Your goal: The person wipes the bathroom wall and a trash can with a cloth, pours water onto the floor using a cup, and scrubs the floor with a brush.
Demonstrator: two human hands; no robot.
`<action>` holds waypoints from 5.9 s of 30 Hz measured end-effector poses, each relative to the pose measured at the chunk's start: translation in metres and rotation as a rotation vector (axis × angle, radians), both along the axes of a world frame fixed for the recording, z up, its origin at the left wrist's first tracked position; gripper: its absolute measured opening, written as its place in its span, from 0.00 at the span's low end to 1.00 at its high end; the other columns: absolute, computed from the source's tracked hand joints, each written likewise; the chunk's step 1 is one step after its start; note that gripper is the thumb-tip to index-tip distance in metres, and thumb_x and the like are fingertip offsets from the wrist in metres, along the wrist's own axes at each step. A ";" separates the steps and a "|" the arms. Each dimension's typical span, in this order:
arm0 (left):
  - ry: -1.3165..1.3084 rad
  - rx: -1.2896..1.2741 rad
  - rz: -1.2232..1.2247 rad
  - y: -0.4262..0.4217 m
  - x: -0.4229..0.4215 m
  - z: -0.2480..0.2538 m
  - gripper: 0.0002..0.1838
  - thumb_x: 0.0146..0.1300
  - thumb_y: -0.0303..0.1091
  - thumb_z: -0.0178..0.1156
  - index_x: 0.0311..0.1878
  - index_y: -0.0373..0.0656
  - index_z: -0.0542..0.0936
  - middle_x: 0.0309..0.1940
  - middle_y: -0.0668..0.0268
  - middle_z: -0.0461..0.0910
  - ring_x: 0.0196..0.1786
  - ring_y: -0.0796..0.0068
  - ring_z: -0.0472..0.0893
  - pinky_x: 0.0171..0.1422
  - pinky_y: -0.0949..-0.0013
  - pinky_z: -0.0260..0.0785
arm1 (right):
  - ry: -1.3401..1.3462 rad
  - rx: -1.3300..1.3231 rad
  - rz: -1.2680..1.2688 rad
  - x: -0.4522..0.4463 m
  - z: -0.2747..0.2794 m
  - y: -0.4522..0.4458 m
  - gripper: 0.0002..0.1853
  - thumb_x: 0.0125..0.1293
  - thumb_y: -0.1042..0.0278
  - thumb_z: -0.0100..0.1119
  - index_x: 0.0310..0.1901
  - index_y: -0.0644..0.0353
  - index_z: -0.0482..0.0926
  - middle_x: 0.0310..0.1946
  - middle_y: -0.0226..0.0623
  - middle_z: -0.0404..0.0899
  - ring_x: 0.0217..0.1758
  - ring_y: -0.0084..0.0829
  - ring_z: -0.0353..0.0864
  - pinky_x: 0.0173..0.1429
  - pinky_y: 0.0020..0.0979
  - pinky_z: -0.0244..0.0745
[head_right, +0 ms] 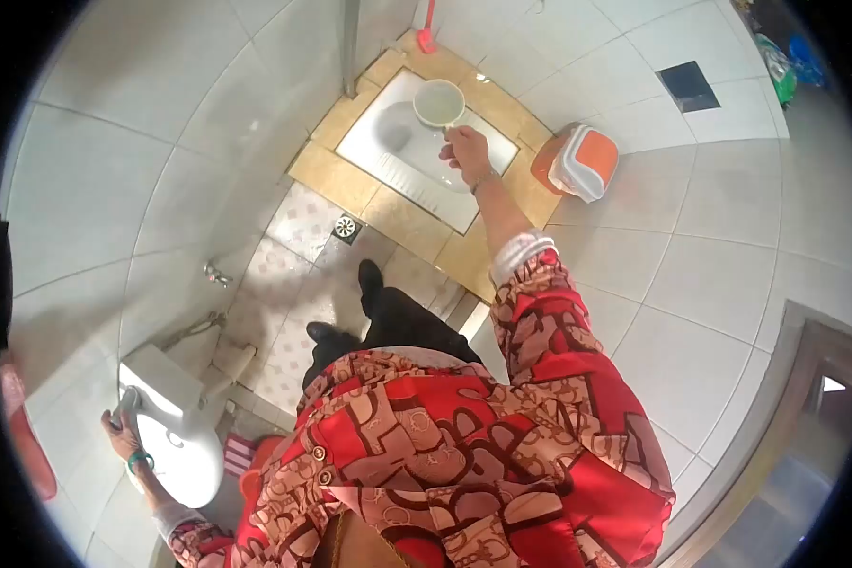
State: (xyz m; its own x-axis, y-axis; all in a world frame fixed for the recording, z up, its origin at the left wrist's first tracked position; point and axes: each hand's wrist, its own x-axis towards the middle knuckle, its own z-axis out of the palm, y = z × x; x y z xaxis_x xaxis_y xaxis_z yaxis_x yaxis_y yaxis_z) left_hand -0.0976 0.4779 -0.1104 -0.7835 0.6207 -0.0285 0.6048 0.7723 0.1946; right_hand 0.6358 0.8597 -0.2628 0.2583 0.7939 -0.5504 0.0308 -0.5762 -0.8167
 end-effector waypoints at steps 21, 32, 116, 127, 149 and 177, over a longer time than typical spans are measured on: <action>-0.015 0.058 -0.011 -0.009 -0.014 -0.006 0.24 0.54 0.48 0.60 0.51 0.48 0.70 0.29 0.65 0.71 0.30 0.74 0.67 0.37 0.73 0.64 | -0.595 -0.007 1.127 -0.055 -0.085 -0.081 0.19 0.56 0.58 0.45 0.18 0.63 0.76 0.19 0.45 0.78 0.26 0.36 0.78 0.35 0.36 0.73; -0.050 -0.067 0.076 0.006 0.012 0.011 0.28 0.55 0.51 0.59 0.55 0.48 0.68 0.40 0.57 0.76 0.41 0.67 0.75 0.48 0.69 0.67 | -0.219 -0.130 0.572 -0.119 -0.085 0.001 0.13 0.53 0.64 0.53 0.18 0.64 0.75 0.12 0.36 0.72 0.12 0.24 0.69 0.15 0.27 0.61; -0.426 -0.414 -0.566 0.048 0.017 0.060 0.30 0.48 0.26 0.51 0.58 0.50 0.57 0.45 0.44 0.68 0.45 0.46 0.72 0.48 0.56 0.69 | 0.641 -0.427 1.091 -0.572 0.124 -0.418 0.12 0.60 0.64 0.52 0.29 0.67 0.70 0.16 0.33 0.69 0.11 0.19 0.64 0.11 0.22 0.59; -0.569 -0.174 -0.741 0.059 0.000 0.041 0.29 0.42 0.17 0.45 0.53 0.42 0.61 0.30 0.54 0.73 0.33 0.62 0.74 0.37 0.68 0.68 | 0.443 -0.307 1.191 -0.556 0.133 -0.411 0.09 0.53 0.71 0.48 0.21 0.66 0.72 0.08 0.35 0.69 0.10 0.25 0.69 0.13 0.26 0.65; -0.295 0.064 -0.680 0.028 0.022 0.025 0.21 0.60 0.32 0.49 0.55 0.33 0.63 0.50 0.54 0.66 0.52 0.63 0.66 0.59 0.67 0.57 | 0.386 0.230 0.704 -0.352 0.087 -0.309 0.13 0.60 0.61 0.51 0.29 0.64 0.72 0.15 0.28 0.71 0.15 0.16 0.67 0.19 0.22 0.63; -0.198 -0.039 -0.442 0.031 0.029 0.025 0.29 0.62 0.47 0.53 0.59 0.37 0.59 0.50 0.57 0.64 0.49 0.67 0.66 0.52 0.69 0.62 | 0.221 -0.125 0.299 -0.252 -0.151 -0.108 0.14 0.56 0.63 0.52 0.23 0.67 0.73 0.15 0.36 0.73 0.13 0.24 0.70 0.18 0.26 0.66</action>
State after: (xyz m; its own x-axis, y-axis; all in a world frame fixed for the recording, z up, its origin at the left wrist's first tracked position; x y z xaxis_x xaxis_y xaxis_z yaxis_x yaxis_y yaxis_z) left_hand -0.0681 0.5094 -0.0853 -0.4224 0.8883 -0.1804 0.8307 0.4590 0.3150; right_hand 0.3841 0.7517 -0.4138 -0.1096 0.7395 -0.6642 0.0434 -0.6641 -0.7464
